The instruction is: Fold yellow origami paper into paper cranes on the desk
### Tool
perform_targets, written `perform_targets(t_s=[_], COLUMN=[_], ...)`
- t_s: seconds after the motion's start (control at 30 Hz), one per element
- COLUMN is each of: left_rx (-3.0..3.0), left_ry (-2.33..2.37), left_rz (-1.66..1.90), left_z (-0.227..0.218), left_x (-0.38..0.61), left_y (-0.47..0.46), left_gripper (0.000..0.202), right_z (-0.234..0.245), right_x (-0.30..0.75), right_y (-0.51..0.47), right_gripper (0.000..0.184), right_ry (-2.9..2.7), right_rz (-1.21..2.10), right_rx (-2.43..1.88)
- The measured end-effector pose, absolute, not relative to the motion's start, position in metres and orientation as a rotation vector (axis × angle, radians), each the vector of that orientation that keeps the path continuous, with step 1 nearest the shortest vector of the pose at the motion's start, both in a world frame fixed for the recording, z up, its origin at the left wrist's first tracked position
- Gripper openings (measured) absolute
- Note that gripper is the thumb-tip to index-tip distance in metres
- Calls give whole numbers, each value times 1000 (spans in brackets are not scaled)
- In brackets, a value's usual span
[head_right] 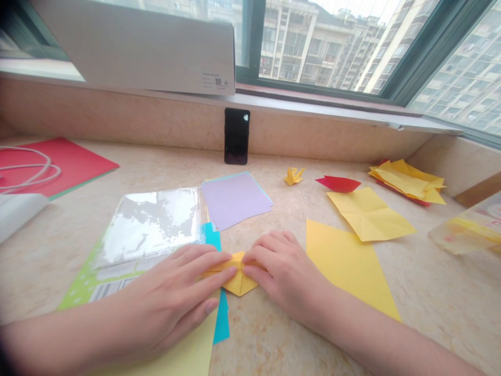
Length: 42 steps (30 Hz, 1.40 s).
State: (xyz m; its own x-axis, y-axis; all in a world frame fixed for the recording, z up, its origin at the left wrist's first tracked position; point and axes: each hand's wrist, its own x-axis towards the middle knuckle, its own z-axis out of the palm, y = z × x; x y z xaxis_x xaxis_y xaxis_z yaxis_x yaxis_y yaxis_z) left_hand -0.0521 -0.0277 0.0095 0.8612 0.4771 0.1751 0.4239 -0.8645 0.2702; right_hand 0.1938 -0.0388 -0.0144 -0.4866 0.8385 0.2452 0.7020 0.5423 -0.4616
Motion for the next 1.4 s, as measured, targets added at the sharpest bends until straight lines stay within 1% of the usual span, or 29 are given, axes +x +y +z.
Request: perform_targets(t_s=[0.17, 0.27, 0.4, 0.5, 0.57, 0.67, 0.73, 0.8, 0.87, 0.93, 1.07, 1.13, 1.27, 1.4], left_rx=[2825, 2820, 2805, 2802, 2788, 2692, 2591, 2509, 2481, 2500, 2582, 2627, 2669, 2689], left_ry=[665, 620, 598, 603, 590, 565, 570, 579, 598, 637, 712, 683, 655, 670], left_rz=[401, 445, 604, 769, 851, 964, 988, 920, 796, 705, 662, 648, 592, 576], left_z=[9, 9, 6, 3, 0, -4, -7, -9, -11, -11, -9, -7, -6, -8], left_x=[-53, -54, -54, -55, -56, -58, -59, -60, -59, -58, -56, -55, -54, -52], left_y=[-29, -30, -30, -28, -27, -25, -23, -21, -19, -18, -21, -22, -22, -21], left_gripper=[30, 26, 28, 24, 21, 23, 26, 28, 30, 34, 42, 37, 22, 22], right_z=[-11, -7, -4, -5, -4, 0, 6, 11, 14, 13, 5, 2, -3, -4], right_x=[191, 188, 184, 181, 180, 178, 176, 175, 175, 175, 176, 177, 182, 191], right_y=[-43, -46, -49, -51, -54, -57, -59, -58, -56, -53, -50, -48, -42, -37], right_gripper=[16, 14, 13, 13, 12, 9, 10, 15, 18, 18, 18, 17, 15, 15], right_ry=[-2354, -2321, -2289, -2238, -2192, -2083, -1954, -1834, -1811, -1877, -2053, -2106, -2158, -2224], right_rz=[404, 436, 433, 411, 442, 642, 899, 1167, 1285, 1229, 909, 795, 693, 496], right_rx=[-1327, -1335, -1173, -1028, -1004, -1106, -1238, -1338, -1392, -1424, -1445, -1452, -1431, -1256])
